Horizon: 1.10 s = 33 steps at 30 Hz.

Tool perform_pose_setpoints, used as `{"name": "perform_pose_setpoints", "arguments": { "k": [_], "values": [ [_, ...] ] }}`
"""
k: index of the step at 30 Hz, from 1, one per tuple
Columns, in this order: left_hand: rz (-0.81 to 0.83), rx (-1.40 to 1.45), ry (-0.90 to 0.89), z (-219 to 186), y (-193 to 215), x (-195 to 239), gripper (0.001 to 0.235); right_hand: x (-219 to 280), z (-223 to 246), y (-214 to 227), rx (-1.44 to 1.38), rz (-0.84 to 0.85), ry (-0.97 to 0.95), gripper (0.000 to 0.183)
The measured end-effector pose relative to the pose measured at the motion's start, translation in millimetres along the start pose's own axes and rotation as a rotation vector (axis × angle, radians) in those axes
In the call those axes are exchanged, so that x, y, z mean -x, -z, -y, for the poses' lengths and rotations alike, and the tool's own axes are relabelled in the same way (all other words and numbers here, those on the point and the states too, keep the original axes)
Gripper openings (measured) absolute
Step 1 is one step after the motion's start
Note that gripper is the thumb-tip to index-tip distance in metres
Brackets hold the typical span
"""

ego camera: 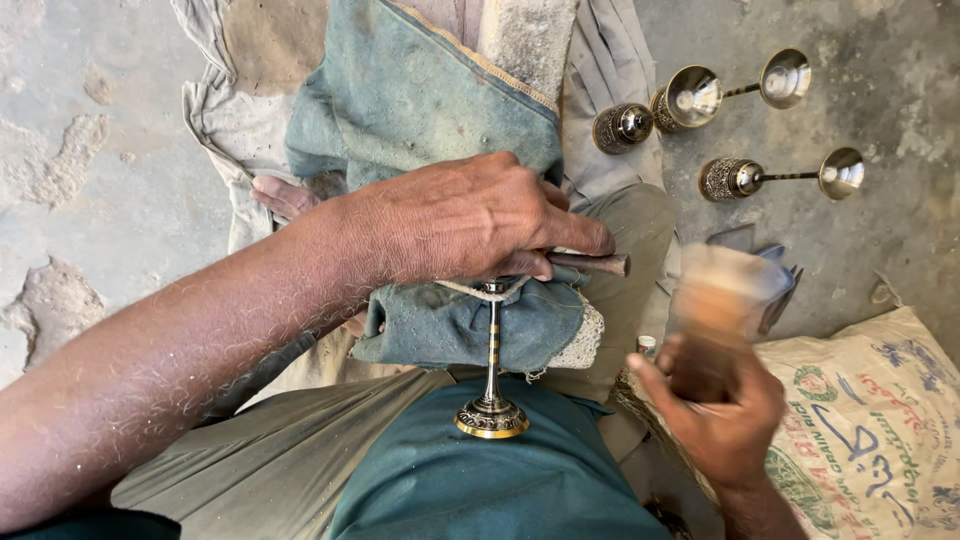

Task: The person sits on the floor and uses a metal punch and a wooden mallet to engrave a decorative pattern onto the bowl of a metal goblet. The goblet is held steady on a cloth pad on the lap. The person repeatedly strikes the punch to create a textured design on the metal surface.

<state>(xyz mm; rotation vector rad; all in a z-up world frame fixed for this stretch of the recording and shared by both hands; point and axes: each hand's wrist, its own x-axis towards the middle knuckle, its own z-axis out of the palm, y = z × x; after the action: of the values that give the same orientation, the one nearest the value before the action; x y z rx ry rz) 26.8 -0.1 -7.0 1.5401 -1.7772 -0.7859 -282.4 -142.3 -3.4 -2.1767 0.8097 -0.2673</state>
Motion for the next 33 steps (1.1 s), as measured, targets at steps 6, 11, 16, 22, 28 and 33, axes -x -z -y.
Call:
{"name": "perform_pose_setpoints", "arguments": {
  "k": [6, 11, 16, 22, 28, 33],
  "values": [
    [-0.09, -0.027, -0.132, -3, 4, -2, 0.049, -13, 13, 14, 0.446, 0.086, 0.129, 0.033],
    [0.192, -0.065, 0.158, -12, 3, 2, 0.043, -14, 10, 8, 0.232, 0.039, 0.104, 0.027],
    [-0.162, -0.048, -0.199, 4, -4, 7, 0.038, -11, 4, 3, -0.01, -0.049, 0.019, 0.019],
    [-0.277, 0.139, -0.212, 8, -4, 19, 0.029, -3, -13, 2, -0.299, -0.013, -0.062, 0.025],
    [-0.239, 0.015, -0.162, 5, -6, 6, 0.043, 0, -17, 9, -0.633, -0.033, -0.005, 0.051],
    [-0.028, -0.057, -0.071, 5, -5, -3, 0.048, 10, -19, 4, -0.501, 0.15, -0.096, 0.045]
  ]
}}
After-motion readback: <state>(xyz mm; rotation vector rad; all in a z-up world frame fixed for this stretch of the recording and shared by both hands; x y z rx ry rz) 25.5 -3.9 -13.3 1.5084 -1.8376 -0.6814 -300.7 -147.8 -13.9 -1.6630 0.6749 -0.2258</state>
